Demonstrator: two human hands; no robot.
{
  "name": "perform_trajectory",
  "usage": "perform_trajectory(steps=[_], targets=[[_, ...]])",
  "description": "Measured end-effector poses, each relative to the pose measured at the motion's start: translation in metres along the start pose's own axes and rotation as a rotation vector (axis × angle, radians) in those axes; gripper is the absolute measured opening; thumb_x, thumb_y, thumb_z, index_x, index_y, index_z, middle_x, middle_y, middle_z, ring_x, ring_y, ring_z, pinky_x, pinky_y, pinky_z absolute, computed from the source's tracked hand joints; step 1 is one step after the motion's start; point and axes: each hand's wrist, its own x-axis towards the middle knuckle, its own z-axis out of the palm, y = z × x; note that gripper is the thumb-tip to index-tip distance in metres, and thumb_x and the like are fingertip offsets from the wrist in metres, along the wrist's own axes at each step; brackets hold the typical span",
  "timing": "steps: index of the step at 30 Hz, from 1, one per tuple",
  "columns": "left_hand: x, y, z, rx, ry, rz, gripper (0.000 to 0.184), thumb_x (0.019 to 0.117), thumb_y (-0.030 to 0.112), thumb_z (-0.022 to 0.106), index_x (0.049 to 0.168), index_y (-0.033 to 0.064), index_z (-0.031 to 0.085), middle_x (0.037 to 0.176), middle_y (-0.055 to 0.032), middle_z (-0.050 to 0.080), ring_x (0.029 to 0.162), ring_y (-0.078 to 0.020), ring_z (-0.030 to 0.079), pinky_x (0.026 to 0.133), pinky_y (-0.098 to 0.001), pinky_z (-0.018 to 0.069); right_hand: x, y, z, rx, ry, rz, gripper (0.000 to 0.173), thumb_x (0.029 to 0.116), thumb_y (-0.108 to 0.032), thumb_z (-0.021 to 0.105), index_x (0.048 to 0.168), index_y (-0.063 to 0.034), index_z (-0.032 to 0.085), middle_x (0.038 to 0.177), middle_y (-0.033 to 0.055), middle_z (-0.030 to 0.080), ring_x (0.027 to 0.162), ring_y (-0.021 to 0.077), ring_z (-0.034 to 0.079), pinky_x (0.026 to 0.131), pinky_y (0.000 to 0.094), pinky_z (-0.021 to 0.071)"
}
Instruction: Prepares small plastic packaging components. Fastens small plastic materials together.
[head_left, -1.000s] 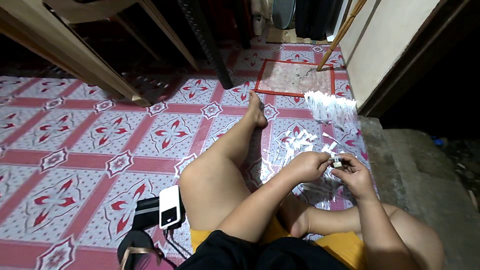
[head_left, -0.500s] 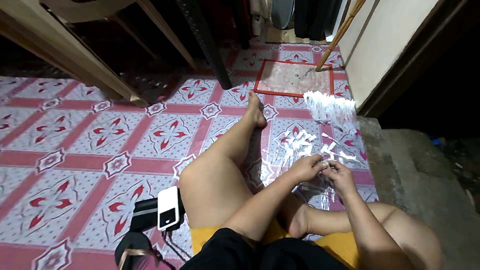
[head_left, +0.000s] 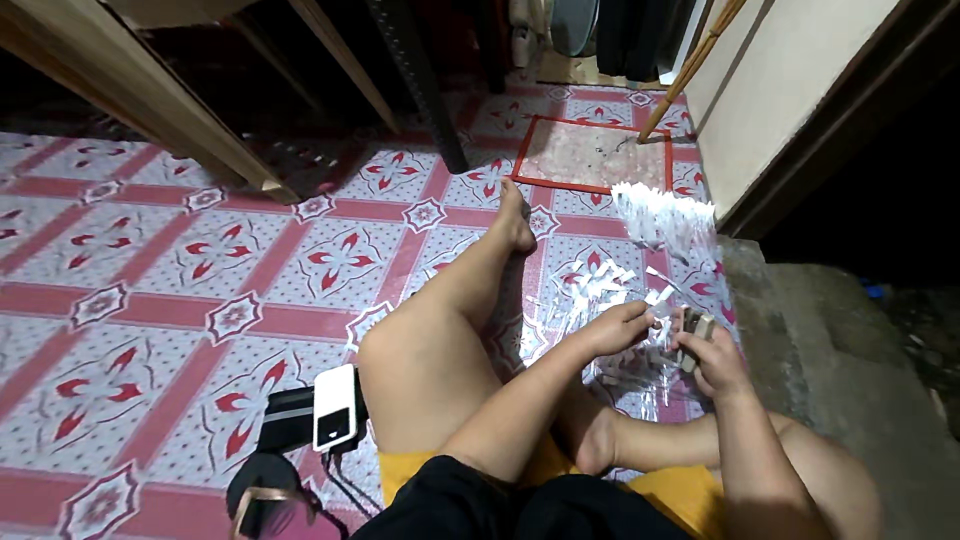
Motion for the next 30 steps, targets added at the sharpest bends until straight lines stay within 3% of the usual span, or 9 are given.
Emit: perform_trajectory(steps=[4,10,12,15,19,20,22,25,30], targets=[[-0.001,0.019,0.004,-0.085,-0.025,0.064,0.038,0.1115,0.042,0.038,0.121,0.0139,0.061,0.069,-0.0017,0.054,0.055,-0.0125,0.051,0.052,-0.0282,0.0480,-0.001,-0.036,0.008,0.089,0.040,-0.099,0.039,0.0867,-0.009,0.075,0.121,-0.0016,0.057,0.100,0.0137,0.067,0.082,0.0238,0.068,0.069,0.0414,0.0611],[-0.004,0.038,0.015,0.106,0.018,0.117,0.034,0.1105,0.043,0.040,0.119,0.0169,0.060,0.072,0.0000,0.056,0.058,-0.0115,0.055,0.055,-0.0302,0.0524,-0.008,-0.055,0.029,-0.269,0.190,-0.242,0.046,0.0789,-0.024,0.088,0.115,-0.0114,0.063,0.099,0.0008,0.069,0.090,0.0144,0.068,0.076,0.0348,0.0613],[-0.005,0.039,0.017,0.188,0.061,0.106,0.035,0.1091,0.047,0.042,0.121,0.0196,0.059,0.078,0.0008,0.060,0.065,-0.0109,0.059,0.061,-0.0324,0.0556,-0.007,-0.050,0.029,-0.308,0.198,-0.284,0.045,0.0798,-0.023,0.087,0.115,-0.0115,0.062,0.099,-0.0005,0.068,0.091,0.0131,0.067,0.079,0.0336,0.0610],[-0.005,0.028,0.019,0.236,0.080,0.098,0.039,0.1059,0.051,0.048,0.132,0.0241,0.056,0.103,0.0026,0.070,0.085,-0.0085,0.068,0.078,-0.0348,0.0610,-0.008,-0.050,0.031,-0.329,0.175,-0.299,0.043,0.0818,-0.022,0.085,0.115,-0.0104,0.061,0.099,-0.0007,0.067,0.091,0.0122,0.067,0.078,0.0322,0.0605],[-0.003,0.017,0.021,0.141,0.050,0.166,0.033,0.1069,0.043,0.051,0.129,0.0195,0.056,0.097,-0.0001,0.069,0.078,-0.0111,0.068,0.070,-0.0350,0.0620,-0.012,-0.056,0.032,-0.421,0.111,-0.362,0.035,0.0871,-0.022,0.078,0.116,-0.0134,0.060,0.098,-0.0037,0.066,0.089,0.0093,0.065,0.074,0.0292,0.0589],[-0.003,0.021,0.019,0.084,0.029,0.207,0.033,0.1054,0.039,0.057,0.131,0.0167,0.056,0.102,-0.0012,0.070,0.084,-0.0119,0.070,0.076,-0.0353,0.0629,-0.013,-0.063,0.032,-0.445,0.092,-0.391,0.033,0.0890,-0.022,0.077,0.116,-0.0142,0.061,0.099,-0.0042,0.066,0.090,0.0093,0.065,0.075,0.0290,0.0591],[-0.002,0.032,0.010,0.021,0.017,0.314,0.043,0.1010,0.035,0.065,0.136,0.0120,0.055,0.124,-0.0034,0.067,0.112,-0.0147,0.066,0.100,-0.0382,0.0568,-0.015,-0.084,0.029,-0.496,0.058,-0.448,0.028,0.0918,-0.021,0.074,0.116,-0.0148,0.062,0.101,-0.0047,0.067,0.092,0.0098,0.066,0.077,0.0294,0.0595],[-0.005,0.043,-0.013,0.016,0.141,0.352,0.047,0.1016,0.037,0.063,0.139,0.0104,0.056,0.133,-0.0053,0.064,0.125,-0.0205,0.061,0.109,-0.0428,0.0516,-0.006,-0.113,0.024,-0.639,0.034,-0.520,0.024,0.0945,-0.022,0.071,0.117,-0.0169,0.066,0.106,-0.0058,0.068,0.098,0.0086,0.066,0.083,0.0295,0.0594],[-0.011,0.011,-0.058,0.025,0.427,0.167,0.034,0.1062,0.037,0.056,0.131,0.0135,0.062,0.122,-0.0021,0.070,0.113,-0.0174,0.068,0.101,-0.0406,0.0570,0.086,-0.101,0.037,-0.982,-0.037,-0.455,0.036,0.0913,-0.039,0.072,0.125,-0.0307,0.062,0.106,-0.0090,0.067,0.090,0.0035,0.065,0.075,0.0304,0.0590]])
